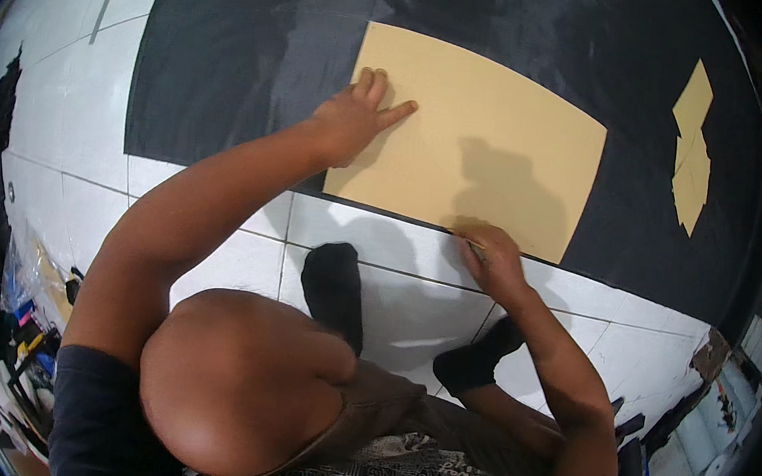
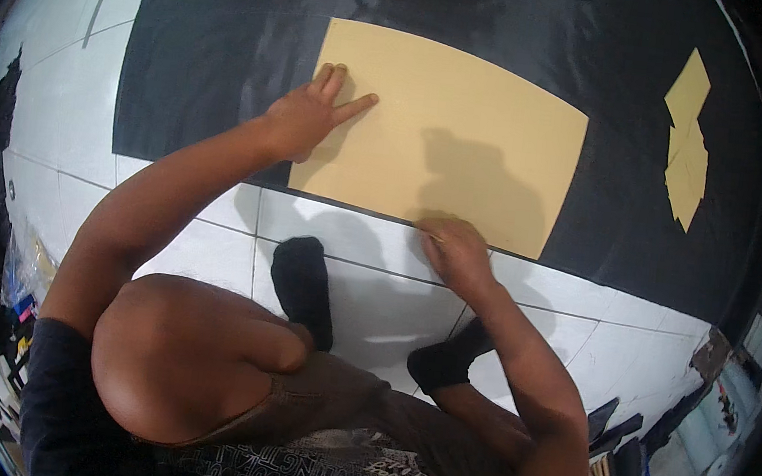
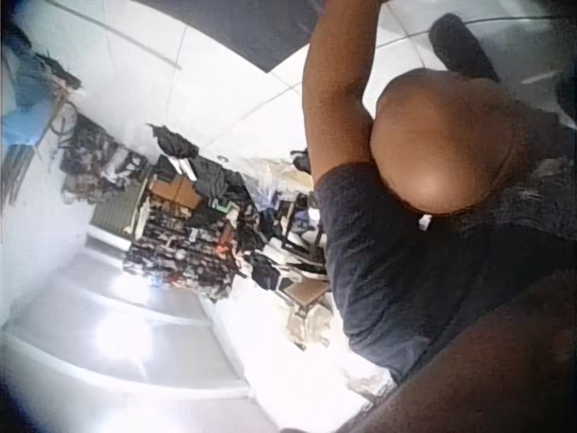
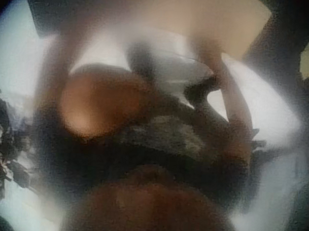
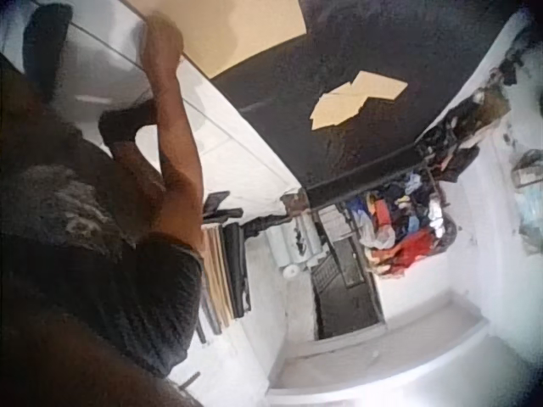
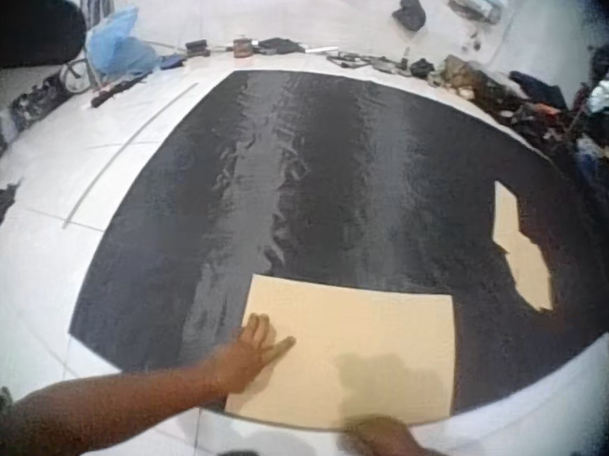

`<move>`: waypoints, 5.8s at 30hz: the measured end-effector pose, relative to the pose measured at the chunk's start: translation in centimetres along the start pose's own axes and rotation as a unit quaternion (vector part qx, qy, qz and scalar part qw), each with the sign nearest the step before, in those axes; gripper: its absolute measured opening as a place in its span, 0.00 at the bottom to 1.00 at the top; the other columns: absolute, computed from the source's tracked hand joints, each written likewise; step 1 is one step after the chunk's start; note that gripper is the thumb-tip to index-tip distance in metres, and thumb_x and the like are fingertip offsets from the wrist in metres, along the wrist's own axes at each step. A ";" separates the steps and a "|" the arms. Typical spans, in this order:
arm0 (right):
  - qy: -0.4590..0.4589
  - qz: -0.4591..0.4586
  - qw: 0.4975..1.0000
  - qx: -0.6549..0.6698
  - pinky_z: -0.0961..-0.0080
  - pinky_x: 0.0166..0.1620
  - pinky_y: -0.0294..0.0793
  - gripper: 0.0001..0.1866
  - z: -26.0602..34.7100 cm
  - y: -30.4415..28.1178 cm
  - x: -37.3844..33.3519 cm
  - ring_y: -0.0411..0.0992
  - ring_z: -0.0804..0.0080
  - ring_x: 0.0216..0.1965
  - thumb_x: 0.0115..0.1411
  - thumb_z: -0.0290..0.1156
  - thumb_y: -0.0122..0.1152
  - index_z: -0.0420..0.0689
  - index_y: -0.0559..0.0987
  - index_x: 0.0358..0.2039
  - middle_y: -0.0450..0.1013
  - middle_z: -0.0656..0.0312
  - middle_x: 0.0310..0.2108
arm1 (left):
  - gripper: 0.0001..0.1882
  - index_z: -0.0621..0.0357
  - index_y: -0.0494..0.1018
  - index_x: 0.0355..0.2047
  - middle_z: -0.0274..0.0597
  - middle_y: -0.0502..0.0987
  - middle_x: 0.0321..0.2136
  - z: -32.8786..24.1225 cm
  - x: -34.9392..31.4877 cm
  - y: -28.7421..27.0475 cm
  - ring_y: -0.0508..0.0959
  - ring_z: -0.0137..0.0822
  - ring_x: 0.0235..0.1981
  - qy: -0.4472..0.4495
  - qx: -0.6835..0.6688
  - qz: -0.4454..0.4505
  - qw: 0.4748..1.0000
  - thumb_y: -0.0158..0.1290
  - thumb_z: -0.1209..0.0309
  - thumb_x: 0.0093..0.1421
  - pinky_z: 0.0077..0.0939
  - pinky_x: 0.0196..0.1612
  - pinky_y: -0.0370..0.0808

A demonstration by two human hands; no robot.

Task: The person places a rectangular cardboard template on a large black fabric sheet laid on the floor. Using a pencil, they trace the outline of the template onto the fabric, then lift and reposition the template to repeat the process.

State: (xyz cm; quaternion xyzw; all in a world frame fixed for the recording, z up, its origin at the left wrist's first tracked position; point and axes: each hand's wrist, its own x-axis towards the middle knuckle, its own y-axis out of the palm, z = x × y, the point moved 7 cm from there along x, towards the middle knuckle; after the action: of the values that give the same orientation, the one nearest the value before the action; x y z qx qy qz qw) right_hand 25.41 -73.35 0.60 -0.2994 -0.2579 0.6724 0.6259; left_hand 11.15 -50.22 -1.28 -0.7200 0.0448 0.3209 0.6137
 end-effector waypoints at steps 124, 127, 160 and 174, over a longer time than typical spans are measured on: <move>0.099 -0.293 0.941 -0.134 0.60 0.46 0.82 0.11 -20.9 -19.1 3.2 0.81 0.54 0.43 0.68 0.30 0.51 0.43 0.78 0.48 0.80 0.55 0.46 | 0.66 0.49 0.48 0.74 0.54 0.46 0.73 -29.8 13.5 -7.8 0.60 0.56 0.65 -0.011 -0.017 -0.004 1.000 0.70 0.38 0.42 0.64 0.60 0.68; 0.146 -0.273 0.942 -0.131 0.60 0.47 0.81 0.12 -21.3 -18.7 3.3 0.80 0.53 0.46 0.68 0.31 0.55 0.43 0.79 0.48 0.81 0.54 0.47 | 0.67 0.50 0.48 0.74 0.55 0.45 0.73 -29.8 13.6 -7.9 0.60 0.57 0.66 -0.011 -0.021 0.014 1.000 0.70 0.38 0.42 0.64 0.61 0.68; 0.136 -0.299 0.943 0.044 0.61 0.50 0.75 0.18 -10.7 -22.7 -1.6 0.76 0.51 0.46 0.76 0.41 0.45 0.40 0.75 0.49 0.76 0.50 0.45 | 0.39 0.44 0.60 0.71 0.55 0.52 0.73 -10.5 6.1 -2.0 0.51 0.60 0.73 -0.070 -0.116 -0.156 0.978 0.44 0.38 0.67 0.66 0.71 0.47; 0.199 0.064 0.912 -0.352 0.52 0.49 0.74 0.18 1.9 -31.6 18.8 0.76 0.45 0.45 0.75 0.44 0.44 0.42 0.73 0.46 0.77 0.47 0.41 | 0.15 0.63 0.82 0.36 0.56 0.80 0.50 -12.6 12.1 -7.8 0.75 0.54 0.56 -0.016 -0.407 -0.348 0.844 0.54 0.64 0.59 0.53 0.60 0.68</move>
State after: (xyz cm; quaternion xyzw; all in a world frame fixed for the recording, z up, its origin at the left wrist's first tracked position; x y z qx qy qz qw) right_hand 45.04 -51.96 23.22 -0.6441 -0.3280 0.5030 0.4739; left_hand 29.42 -55.80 -0.39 -0.8682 -0.3533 0.0871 0.3375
